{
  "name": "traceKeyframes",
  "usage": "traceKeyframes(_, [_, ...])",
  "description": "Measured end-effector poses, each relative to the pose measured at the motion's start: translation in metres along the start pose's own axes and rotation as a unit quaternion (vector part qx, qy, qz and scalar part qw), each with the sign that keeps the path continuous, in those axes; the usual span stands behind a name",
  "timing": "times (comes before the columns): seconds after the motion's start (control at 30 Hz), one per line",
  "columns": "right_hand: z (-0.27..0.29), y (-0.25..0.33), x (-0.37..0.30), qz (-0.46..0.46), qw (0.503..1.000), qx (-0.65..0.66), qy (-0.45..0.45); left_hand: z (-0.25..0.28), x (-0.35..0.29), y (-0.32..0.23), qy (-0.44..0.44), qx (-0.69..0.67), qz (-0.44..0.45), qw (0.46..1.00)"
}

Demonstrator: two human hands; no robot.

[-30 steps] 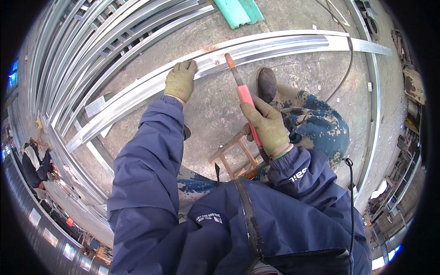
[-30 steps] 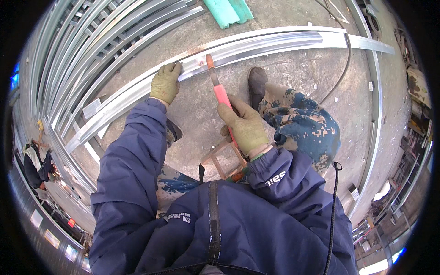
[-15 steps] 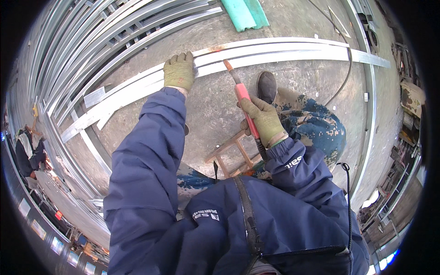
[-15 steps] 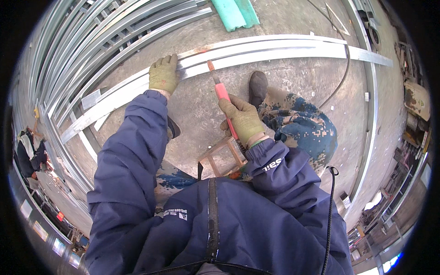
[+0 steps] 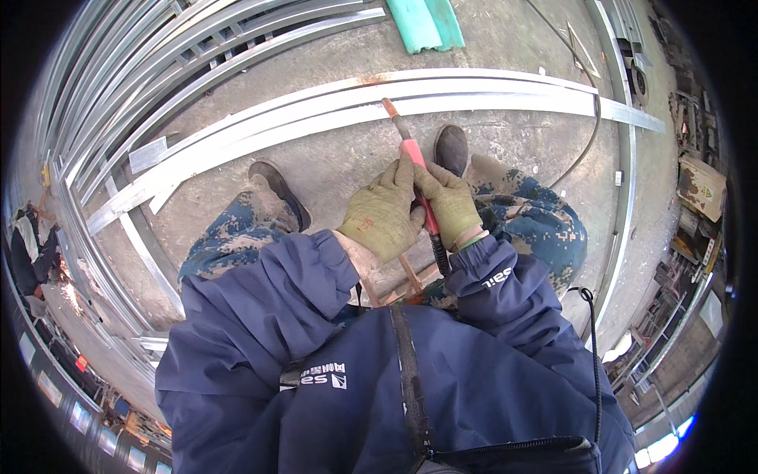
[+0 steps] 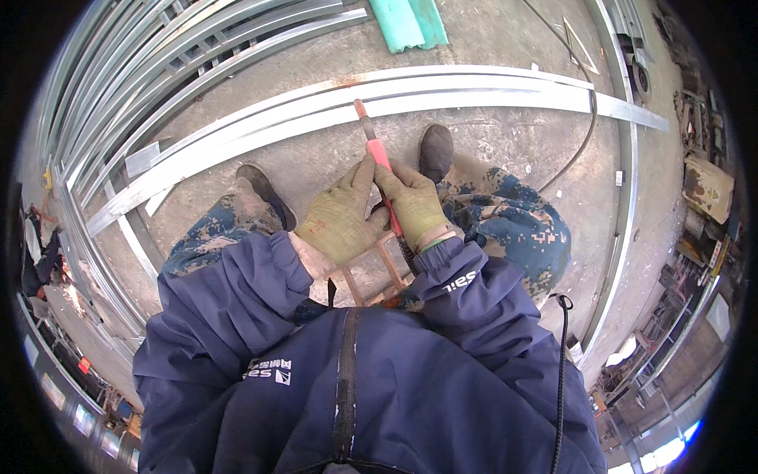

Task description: The person welds a long curved metal frame using a handheld welding torch, creating bright sparks. They reposition the frame and continue welding along its length, then place the finished piece aside.

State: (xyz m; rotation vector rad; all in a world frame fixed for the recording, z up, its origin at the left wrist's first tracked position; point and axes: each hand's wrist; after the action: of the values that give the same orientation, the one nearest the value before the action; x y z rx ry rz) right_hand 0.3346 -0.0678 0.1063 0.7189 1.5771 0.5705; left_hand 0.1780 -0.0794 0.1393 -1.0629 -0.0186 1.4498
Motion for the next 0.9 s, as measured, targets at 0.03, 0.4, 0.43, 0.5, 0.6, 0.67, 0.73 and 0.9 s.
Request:
traceKeyframes(0.03, [0.0,-0.002,0.002,0.011,1.0,0.011,0.0,-0.001,0.001,0.0,-0.009,0.007,-0.003,1.0])
traceKeyframes(0.4, [0.0,-0.004,0.006,-0.024,1.0,0.006,-0.002,0.0,0.008,0.006,0.0,-0.021,-0.006,1.0])
traceKeyframes(0.43, [0.001,-0.003,0.006,-0.029,1.0,0.003,-0.002,0.0,0.008,0.005,-0.005,-0.023,-0.01,1.0])
traceKeyframes(0.5, [0.001,-0.003,0.006,-0.022,1.0,-0.001,0.004,0.005,0.008,0.002,0.013,-0.022,0.006,1.0])
traceKeyframes(0.6, [0.0,-0.002,0.005,-0.021,1.0,0.006,0.008,0.007,0.007,0.001,0.014,-0.02,0.01,1.0])
traceKeyframes(0.67, [-0.005,0.008,0.001,-0.028,1.0,-0.001,0.005,0.006,0.008,0.002,0.008,-0.02,0.008,1.0])
traceKeyframes(0.73, [-0.006,0.012,0.0,-0.047,0.999,0.003,0.008,0.007,0.007,0.001,0.003,-0.017,0.011,1.0])
traceKeyframes(0.9, [-0.003,-0.005,0.008,-0.012,1.0,0.017,0.005,0.003,0.008,0.004,-0.013,-0.024,0.003,1.0])
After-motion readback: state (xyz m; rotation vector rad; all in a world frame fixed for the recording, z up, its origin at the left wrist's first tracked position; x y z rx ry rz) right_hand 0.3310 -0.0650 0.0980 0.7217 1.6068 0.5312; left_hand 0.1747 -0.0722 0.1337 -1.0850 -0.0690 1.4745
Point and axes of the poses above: each hand's wrist, its own x-axis towards the middle knuckle, its own z-axis out of the back of the hand, y = z × x, and after that the axes turned 9 degrees about z, right-handed
